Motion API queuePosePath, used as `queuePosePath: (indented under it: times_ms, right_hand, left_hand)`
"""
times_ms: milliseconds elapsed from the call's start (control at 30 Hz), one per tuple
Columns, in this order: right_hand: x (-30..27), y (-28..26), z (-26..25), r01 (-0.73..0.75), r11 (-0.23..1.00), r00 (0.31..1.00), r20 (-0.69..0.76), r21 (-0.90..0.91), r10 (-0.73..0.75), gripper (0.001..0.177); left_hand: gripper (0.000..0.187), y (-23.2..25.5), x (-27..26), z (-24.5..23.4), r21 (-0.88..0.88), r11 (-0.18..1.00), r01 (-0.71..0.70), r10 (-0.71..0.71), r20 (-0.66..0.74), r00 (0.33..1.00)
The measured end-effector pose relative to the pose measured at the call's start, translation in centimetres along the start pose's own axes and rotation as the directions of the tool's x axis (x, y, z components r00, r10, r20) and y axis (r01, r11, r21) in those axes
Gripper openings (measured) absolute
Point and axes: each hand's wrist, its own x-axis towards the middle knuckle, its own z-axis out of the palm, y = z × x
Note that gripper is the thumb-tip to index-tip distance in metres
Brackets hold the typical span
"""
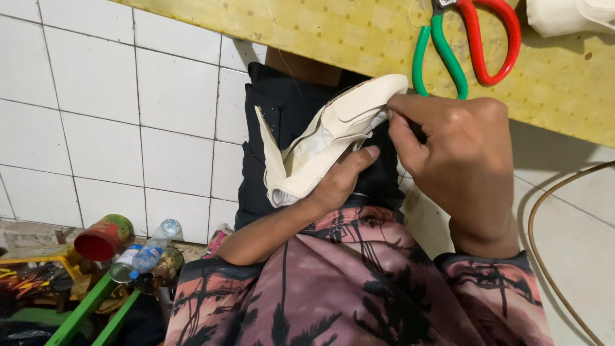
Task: The person uses scissors to trim excess material from a white shoe, then uses a needle and thread to sew along the shoe's edge. The person holds the shoe steady with one hand while manipulating the tools with the other.
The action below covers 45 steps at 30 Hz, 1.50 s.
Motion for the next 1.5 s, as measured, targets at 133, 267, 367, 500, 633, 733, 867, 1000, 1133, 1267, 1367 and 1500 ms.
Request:
queuePosePath:
  times_ms: [133,267,367,500,633,733,867,1000,1133,1267,1367,1500]
  right_hand:
    - [0.4,-0.2,-0.5,-0.058,0.998,0.998,0.016,0.031,0.057,0.016]
    - [0.3,0.0,-0.2,-0.128,0.991,0.989,0.073,-0.036,0.130,0.016]
    - [0.3,-0.5,-0.2,-0.128,0.989,0.987,0.083,-0.080,0.135,0.018]
    - [0.1,-1.1,-0.6,-0.106,0.991,0.994,0.011,-0.080,0.107,0.019]
    - [-1.0,-1.4,-1.2,0.033,0.985,0.992,-0.115,-0.168,-0.053,0.029]
    - [-1.8,-1.6,-1.3,0.078,0.980,0.957,-0.260,-0.181,-0.124,0.029]
    - [-2.1,-1.2,-1.7,0.414,0.878,0.890,-0.306,0.238,-0.337,0.029]
    - [-5.6,-3.3,3.5,-0.113,0.981,0.991,-0.090,-0.160,0.099,0.016]
    - [-5.7,-2.6,5.6,0.034,0.985,0.975,-0.211,-0.170,-0.071,0.024]
    - [-6.2,-3.1,5.0,0.003,0.979,0.986,-0.160,-0.204,-0.036,0.019]
    - [-6.4,-2.5,6.7,-0.013,0.990,1.000,0.005,-0.139,0.013,0.029]
    - [-4.8,-2.8,5.8,0.016,0.989,0.998,0.065,0.144,-0.026,0.021]
  left_hand:
    - [0.052,-0.3,0.4,-0.5,-0.022,1.000,-0.021,0.022,0.038,0.999]
    - [0.053,-0.8,-0.2,-0.5,-0.452,0.890,0.067,0.003,0.154,0.988]
    - [0.069,-1.6,-1.5,-1.1,-0.461,0.781,0.420,-0.365,0.208,0.907]
    - [0.084,1.7,-4.5,-4.8,-0.116,0.924,0.363,-0.306,0.344,0.888]
    - [0.031,1.8,-7.7,-5.7,0.104,0.980,-0.167,0.168,0.002,0.986]
    - [0.019,1.3,-8.8,-6.0,-0.026,0.959,-0.283,0.273,-0.188,0.943]
    - [0.018,0.0,-8.8,-6.3,0.128,0.863,-0.488,0.503,-0.283,0.816]
    - [0.013,2.7,-7.4,-6.9,0.354,0.719,-0.599,0.681,-0.184,0.709]
    - [0.017,4.1,-5.7,-7.3,0.562,0.458,-0.688,0.739,0.190,0.647]
    - [0.026,4.2,-3.4,-6.5,0.759,0.288,-0.585,0.604,0.330,0.725]
    - [0.058,2.6,-2.3,-6.9,0.742,0.333,-0.582,0.496,0.387,0.777]
    - [0.035,3.2,-2.0,-6.8,0.810,0.323,-0.489,0.558,0.254,0.790]
